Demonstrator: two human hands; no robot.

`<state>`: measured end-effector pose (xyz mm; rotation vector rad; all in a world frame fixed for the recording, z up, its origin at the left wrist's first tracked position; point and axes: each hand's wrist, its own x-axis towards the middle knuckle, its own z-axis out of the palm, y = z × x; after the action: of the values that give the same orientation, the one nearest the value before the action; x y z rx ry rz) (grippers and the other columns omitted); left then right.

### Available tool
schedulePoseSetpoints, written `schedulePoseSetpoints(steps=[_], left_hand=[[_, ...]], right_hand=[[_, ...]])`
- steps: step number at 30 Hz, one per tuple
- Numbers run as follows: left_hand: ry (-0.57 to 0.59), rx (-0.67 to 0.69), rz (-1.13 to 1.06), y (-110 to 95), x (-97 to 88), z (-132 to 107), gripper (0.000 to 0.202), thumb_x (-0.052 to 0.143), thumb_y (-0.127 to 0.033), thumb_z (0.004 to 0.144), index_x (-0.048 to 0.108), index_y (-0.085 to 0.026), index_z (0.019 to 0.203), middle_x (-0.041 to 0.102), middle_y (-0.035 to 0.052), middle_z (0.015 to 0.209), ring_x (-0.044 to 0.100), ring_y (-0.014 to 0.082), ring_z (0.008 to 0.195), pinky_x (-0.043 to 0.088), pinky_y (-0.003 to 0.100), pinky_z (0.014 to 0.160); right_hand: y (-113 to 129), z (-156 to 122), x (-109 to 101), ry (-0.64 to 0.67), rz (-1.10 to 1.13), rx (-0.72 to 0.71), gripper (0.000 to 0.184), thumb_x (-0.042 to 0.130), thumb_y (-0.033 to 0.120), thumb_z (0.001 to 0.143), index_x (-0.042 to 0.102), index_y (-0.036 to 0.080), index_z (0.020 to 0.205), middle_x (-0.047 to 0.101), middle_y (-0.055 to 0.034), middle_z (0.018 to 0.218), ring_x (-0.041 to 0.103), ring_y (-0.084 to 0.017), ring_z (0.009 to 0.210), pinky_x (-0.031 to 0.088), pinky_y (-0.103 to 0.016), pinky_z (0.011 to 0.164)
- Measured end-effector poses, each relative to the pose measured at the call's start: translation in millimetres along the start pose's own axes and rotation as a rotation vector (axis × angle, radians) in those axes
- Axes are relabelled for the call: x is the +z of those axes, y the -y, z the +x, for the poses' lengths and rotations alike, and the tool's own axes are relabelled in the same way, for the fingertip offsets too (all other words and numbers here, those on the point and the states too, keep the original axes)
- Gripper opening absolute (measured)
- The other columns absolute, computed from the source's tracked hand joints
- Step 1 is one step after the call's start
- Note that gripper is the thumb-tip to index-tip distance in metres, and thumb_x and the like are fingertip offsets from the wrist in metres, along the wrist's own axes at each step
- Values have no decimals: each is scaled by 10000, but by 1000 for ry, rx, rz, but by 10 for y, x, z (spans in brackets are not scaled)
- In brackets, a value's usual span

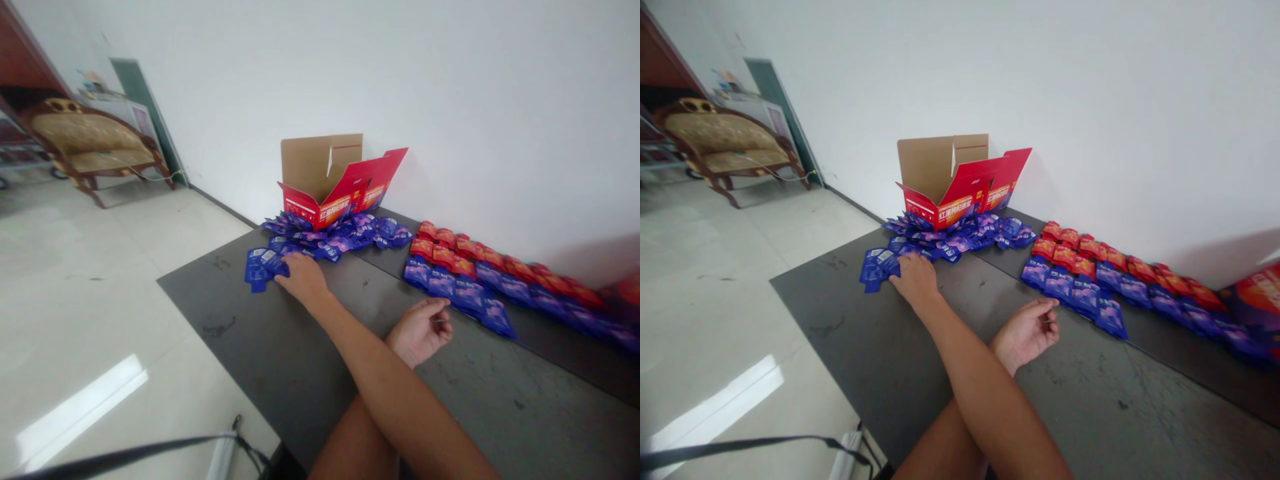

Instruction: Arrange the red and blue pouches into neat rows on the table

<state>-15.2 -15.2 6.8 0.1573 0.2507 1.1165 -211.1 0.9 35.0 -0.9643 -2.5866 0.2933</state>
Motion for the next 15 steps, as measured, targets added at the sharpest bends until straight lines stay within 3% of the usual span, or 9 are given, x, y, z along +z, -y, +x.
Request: schedulePoseSetpoints(steps=[4, 9, 12, 15], left_hand=[[4, -6, -12, 5, -6, -1, 194, 776, -191, 750, 683, -131, 910, 554, -10, 677, 538, 83, 517, 369, 193, 484], [-20, 3, -13, -2, 4, 12, 225, 791, -204, 746, 670, -141, 925, 551, -20, 683, 529, 77, 521, 373, 190, 495], [-119, 20, 31, -8, 8, 54, 189, 767, -252, 789, 650, -145, 893, 531, -31, 650, 495, 71, 488, 328, 185, 463], [-186, 26, 62, -16, -11, 100, 187, 697, -315, 865, 626, -145, 833, 504, -30, 599, 477, 83, 468, 327, 200, 456]], right_hand=[[37, -23, -88, 11, -23, -14, 324, 509, 299, 962, 721, 189, 1182, 726, -109, 1156, 663, -247, 1058, 495, -329, 910], [-83, -8, -289, -91, -7, 96, 320, 509, 245, 942, 744, 230, 1159, 757, -77, 1101, 691, -244, 1003, 511, -321, 859], [-290, -106, -585, -194, 168, 184, 282, 591, 294, 916, 764, 228, 1128, 769, -59, 1073, 696, -230, 972, 512, -309, 870], [-579, -433, -1035, -275, 400, 167, 265, 652, 301, 866, 777, 211, 1081, 773, -27, 1000, 697, -194, 883, 518, -283, 835]])
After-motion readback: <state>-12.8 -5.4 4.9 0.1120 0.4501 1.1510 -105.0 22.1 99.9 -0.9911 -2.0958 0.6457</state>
